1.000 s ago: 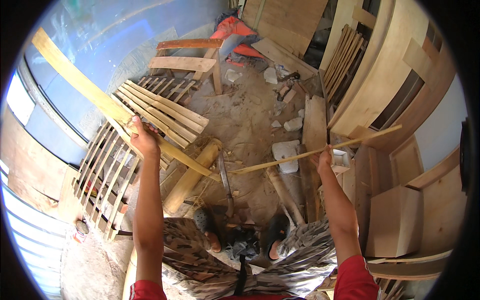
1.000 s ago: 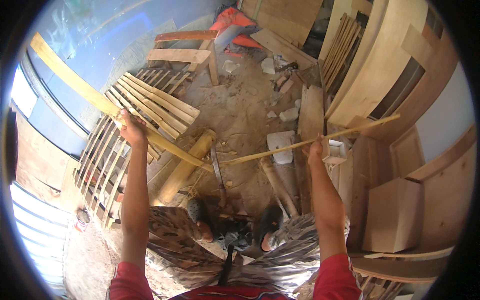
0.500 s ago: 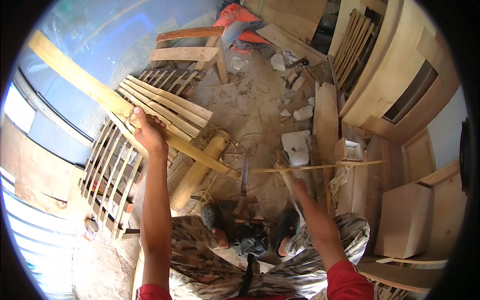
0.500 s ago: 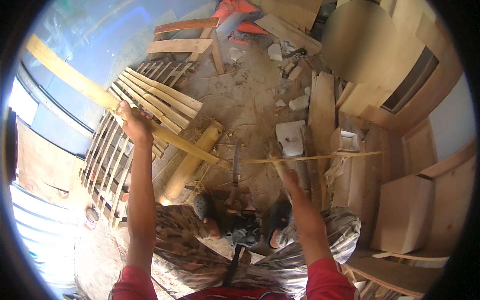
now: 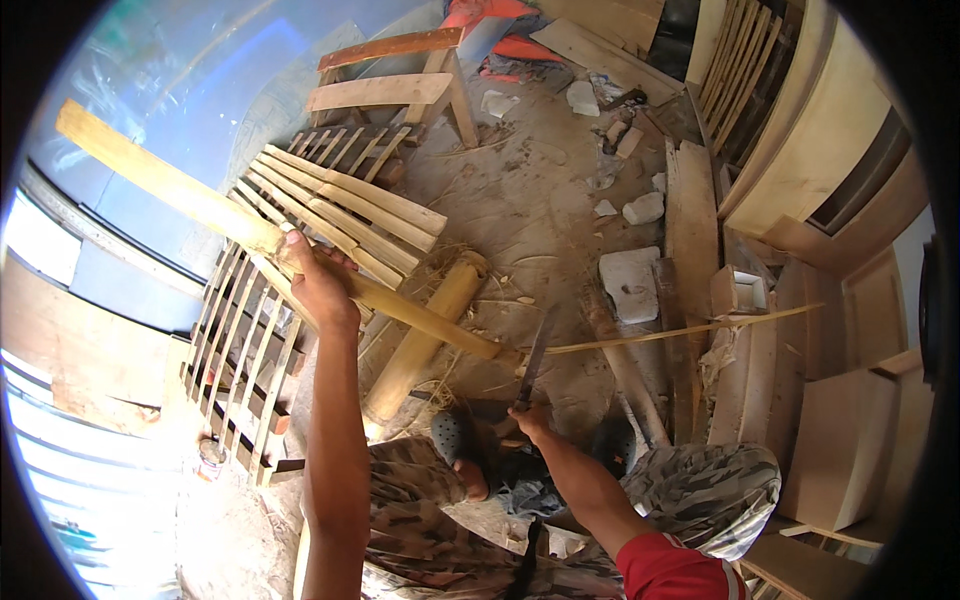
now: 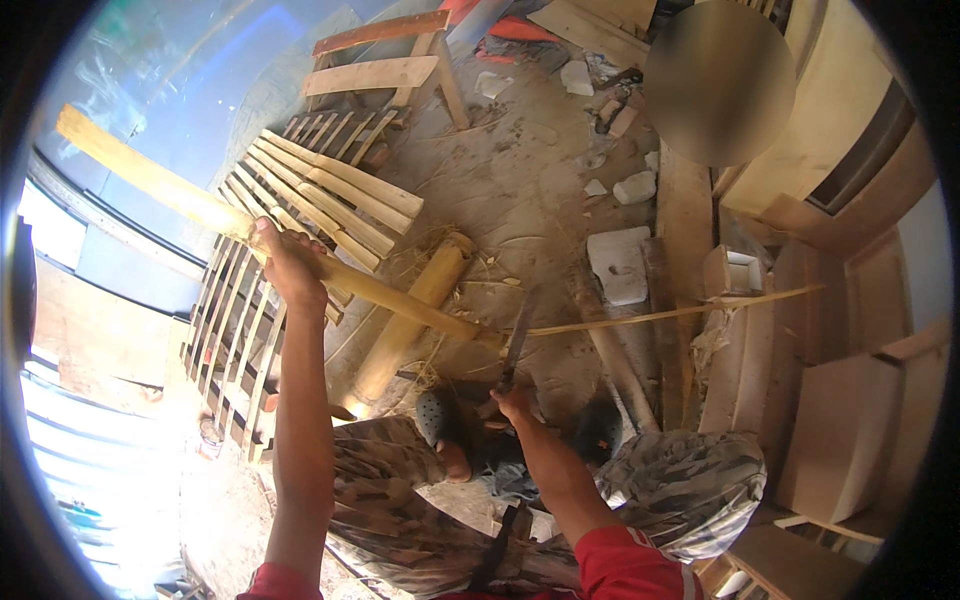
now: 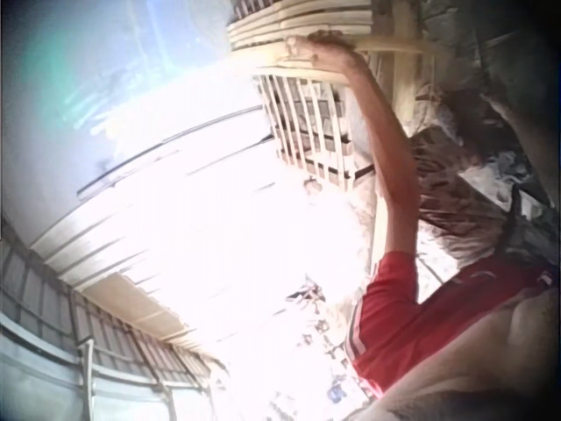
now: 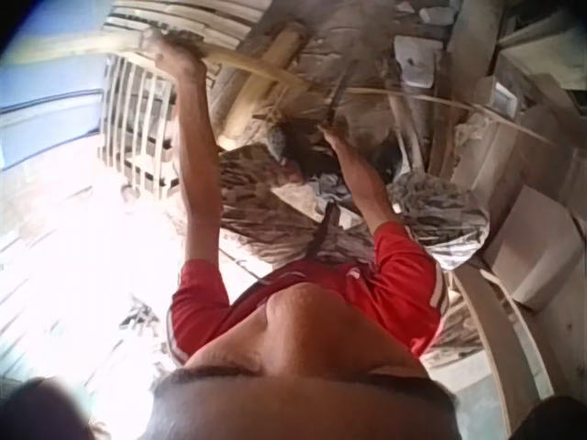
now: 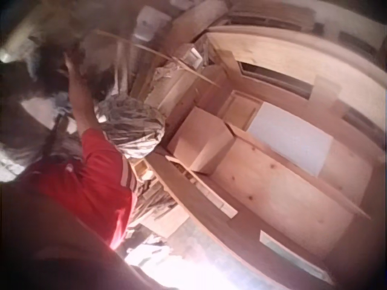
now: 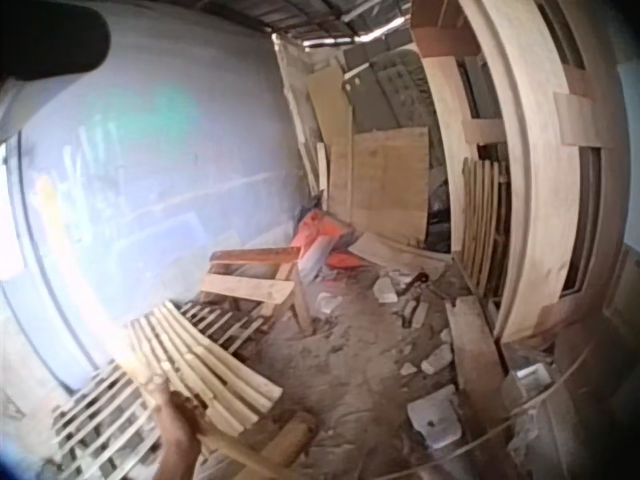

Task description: The person splits a long bamboo pole into thin strips using a metal wedge and a wooden mallet. After splitting, the person uses a knife to further separate and trim the strips. The finished strips are placed on a pile nearby.

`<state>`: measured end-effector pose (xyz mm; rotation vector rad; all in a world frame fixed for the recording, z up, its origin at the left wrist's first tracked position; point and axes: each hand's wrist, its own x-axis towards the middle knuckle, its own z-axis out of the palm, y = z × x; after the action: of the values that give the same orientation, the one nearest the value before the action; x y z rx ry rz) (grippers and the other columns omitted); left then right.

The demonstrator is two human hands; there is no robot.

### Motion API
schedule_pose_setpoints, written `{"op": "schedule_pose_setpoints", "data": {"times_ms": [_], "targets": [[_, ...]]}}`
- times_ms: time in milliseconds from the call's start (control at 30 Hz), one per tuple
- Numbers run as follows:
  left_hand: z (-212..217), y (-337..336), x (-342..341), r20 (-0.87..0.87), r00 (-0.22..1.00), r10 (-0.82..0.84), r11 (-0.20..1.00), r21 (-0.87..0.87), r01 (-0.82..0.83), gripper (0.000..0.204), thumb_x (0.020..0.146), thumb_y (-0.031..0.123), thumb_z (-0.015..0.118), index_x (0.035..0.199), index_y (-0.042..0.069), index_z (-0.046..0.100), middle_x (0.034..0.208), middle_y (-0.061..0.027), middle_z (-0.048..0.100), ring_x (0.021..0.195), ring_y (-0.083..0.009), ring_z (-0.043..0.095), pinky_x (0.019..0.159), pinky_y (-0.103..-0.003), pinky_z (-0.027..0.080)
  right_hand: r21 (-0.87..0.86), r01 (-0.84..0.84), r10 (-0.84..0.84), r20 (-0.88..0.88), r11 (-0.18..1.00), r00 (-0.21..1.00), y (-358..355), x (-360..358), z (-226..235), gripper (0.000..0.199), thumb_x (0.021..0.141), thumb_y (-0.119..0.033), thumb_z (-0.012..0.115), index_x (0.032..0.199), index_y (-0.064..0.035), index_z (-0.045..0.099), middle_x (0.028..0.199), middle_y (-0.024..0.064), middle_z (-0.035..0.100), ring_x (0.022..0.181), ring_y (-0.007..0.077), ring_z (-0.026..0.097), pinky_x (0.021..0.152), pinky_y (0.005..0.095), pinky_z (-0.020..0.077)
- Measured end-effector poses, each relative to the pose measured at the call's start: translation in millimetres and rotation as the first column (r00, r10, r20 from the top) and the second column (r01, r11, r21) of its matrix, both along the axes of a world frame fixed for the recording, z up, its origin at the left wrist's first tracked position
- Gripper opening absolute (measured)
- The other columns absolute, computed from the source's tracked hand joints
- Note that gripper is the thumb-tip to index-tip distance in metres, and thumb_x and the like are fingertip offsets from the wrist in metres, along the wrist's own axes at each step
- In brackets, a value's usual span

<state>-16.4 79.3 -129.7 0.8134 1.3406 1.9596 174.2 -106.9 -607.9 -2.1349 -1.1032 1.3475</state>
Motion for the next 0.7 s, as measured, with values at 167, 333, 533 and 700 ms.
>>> {"op": "schedule_pose_setpoints", "data": {"times_ms": [167, 333, 533, 700], "targets": [[-21, -5, -19, -0.181, 0.983, 0.025, 0.999, 0.028, -0.021, 0.053, 0.09, 0.052, 0.063, 0.071, 0.003, 0.056, 0.06, -0.0075, 0.056, 0.052, -0.0173, 0.057, 0.05, -0.031, 0.048, -0.012, -0.108, 0.101, -0.268, 0.994, 0.958, -5, -1, 42, 0.063, 0.084, -0.036, 0.068, 0.128, 0.0035, 0.048, 0.108, 0.02, 0.062, 0.1, 0.036, 0.06, 0.09, 0.0495, 0.0488], [-28, 2, 3, -0.233, 0.972, -0.015, 0.995, 0.094, 0.038, 0.051, 0.095, 0.045, 0.06, 0.068, 0.002, 0.059, 0.059, -0.0069, 0.058, 0.052, -0.0149, 0.057, 0.049, -0.028, 0.046, -0.168, 0.285, -0.331, -0.468, 0.944, 0.819, -17, 37, 76, 0.047, 0.087, -0.017, 0.063, 0.126, 0.0016, 0.045, 0.092, 0.0156, 0.061, 0.071, 0.0259, 0.061, 0.066, 0.0456, 0.0539], [-26, -5, 19, -0.24, 0.971, -0.014, 0.993, 0.107, 0.041, 0.049, 0.095, 0.042, 0.061, 0.068, 0.001, 0.059, 0.059, -0.0066, 0.058, 0.051, -0.0145, 0.057, 0.048, -0.028, 0.045, 0.113, 0.009, 0.02, -0.253, 0.994, 0.967, -9, 61, 136, 0.044, 0.092, -0.022, 0.063, 0.127, -0.0019, 0.046, 0.092, 0.0154, 0.063, 0.069, 0.0236, 0.065, 0.059, 0.0437, 0.0521], [-34, -10, 7, -0.202, 0.979, -0.03, 0.98, 0.186, 0.068, 0.049, 0.095, 0.042, 0.061, 0.069, 0.0, 0.059, 0.058, -0.0076, 0.057, 0.049, -0.0154, 0.057, 0.047, -0.028, 0.045, 0.555, 0.095, 0.014, -0.189, 0.826, 0.982, 33, 28, 223, 0.04, 0.093, -0.034, 0.063, 0.116, -0.0022, 0.056, 0.078, 0.0142, 0.063, 0.071, 0.0289, 0.065, 0.063, 0.0464, 0.0488]]}}
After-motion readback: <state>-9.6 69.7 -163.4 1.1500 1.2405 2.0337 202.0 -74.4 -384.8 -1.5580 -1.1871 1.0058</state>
